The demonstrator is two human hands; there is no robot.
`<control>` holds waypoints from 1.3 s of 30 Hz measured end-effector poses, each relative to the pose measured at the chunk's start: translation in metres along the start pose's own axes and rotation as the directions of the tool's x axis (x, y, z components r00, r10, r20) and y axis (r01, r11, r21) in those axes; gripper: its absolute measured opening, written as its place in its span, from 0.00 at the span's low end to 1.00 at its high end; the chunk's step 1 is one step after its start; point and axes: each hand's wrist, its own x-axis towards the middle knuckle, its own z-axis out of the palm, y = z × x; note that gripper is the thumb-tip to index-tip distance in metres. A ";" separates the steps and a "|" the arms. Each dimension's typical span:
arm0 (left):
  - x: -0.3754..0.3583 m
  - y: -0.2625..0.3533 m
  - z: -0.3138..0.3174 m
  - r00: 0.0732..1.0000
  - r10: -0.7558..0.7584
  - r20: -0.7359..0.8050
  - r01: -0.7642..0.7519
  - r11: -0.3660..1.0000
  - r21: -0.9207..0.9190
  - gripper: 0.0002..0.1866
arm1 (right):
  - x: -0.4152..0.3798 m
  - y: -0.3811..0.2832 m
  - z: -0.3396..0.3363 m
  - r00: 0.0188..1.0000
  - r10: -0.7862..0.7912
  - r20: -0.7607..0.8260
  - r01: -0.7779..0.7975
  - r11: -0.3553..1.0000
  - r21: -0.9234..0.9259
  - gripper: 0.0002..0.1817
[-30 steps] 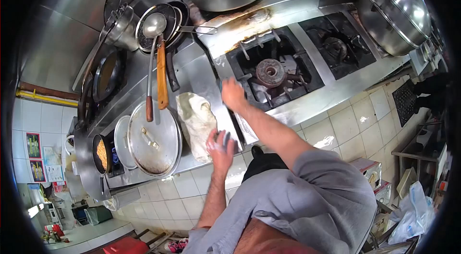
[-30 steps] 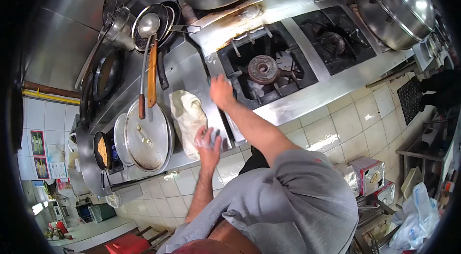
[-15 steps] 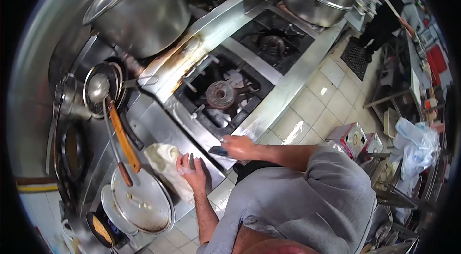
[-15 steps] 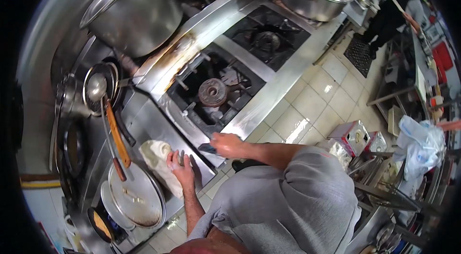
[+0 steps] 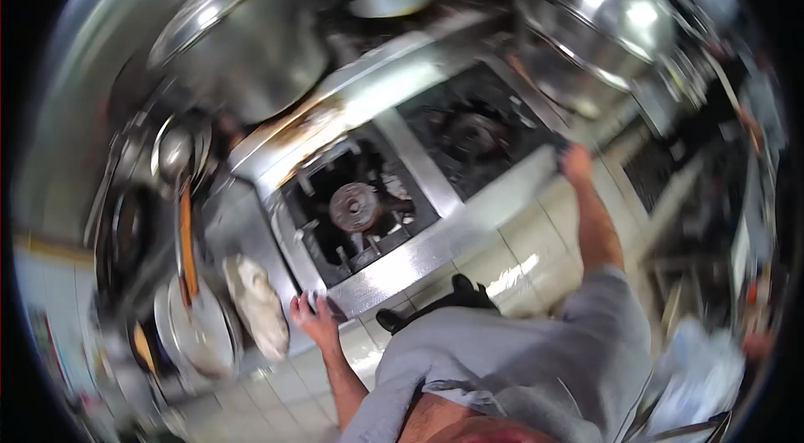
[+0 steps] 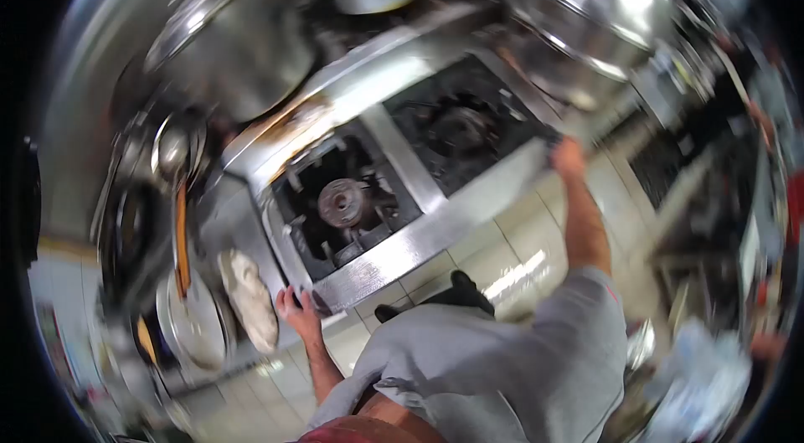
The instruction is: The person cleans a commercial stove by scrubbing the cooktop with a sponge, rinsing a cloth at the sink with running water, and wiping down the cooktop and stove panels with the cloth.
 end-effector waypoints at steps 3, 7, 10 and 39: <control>-0.022 0.025 0.001 0.996 -0.091 0.018 0.091 0.996 -0.011 0.20 | 0.097 0.088 0.028 0.995 0.015 -0.096 -0.032 0.984 -0.174 0.14; -0.045 0.033 -0.001 0.975 -0.219 -0.047 0.223 0.970 0.096 0.20 | 0.092 0.096 0.048 0.980 -0.194 0.034 0.196 0.955 -0.224 0.16; -0.058 0.024 0.002 0.977 -0.201 -0.066 0.205 0.977 0.064 0.20 | -0.016 0.016 0.052 0.900 -0.400 0.173 0.408 0.913 -0.006 0.18; -0.314 -0.253 -0.240 0.592 -0.802 0.087 0.805 0.593 -0.012 0.25 | -0.630 -0.454 0.059 -0.272 -0.861 0.430 0.381 0.314 0.869 0.21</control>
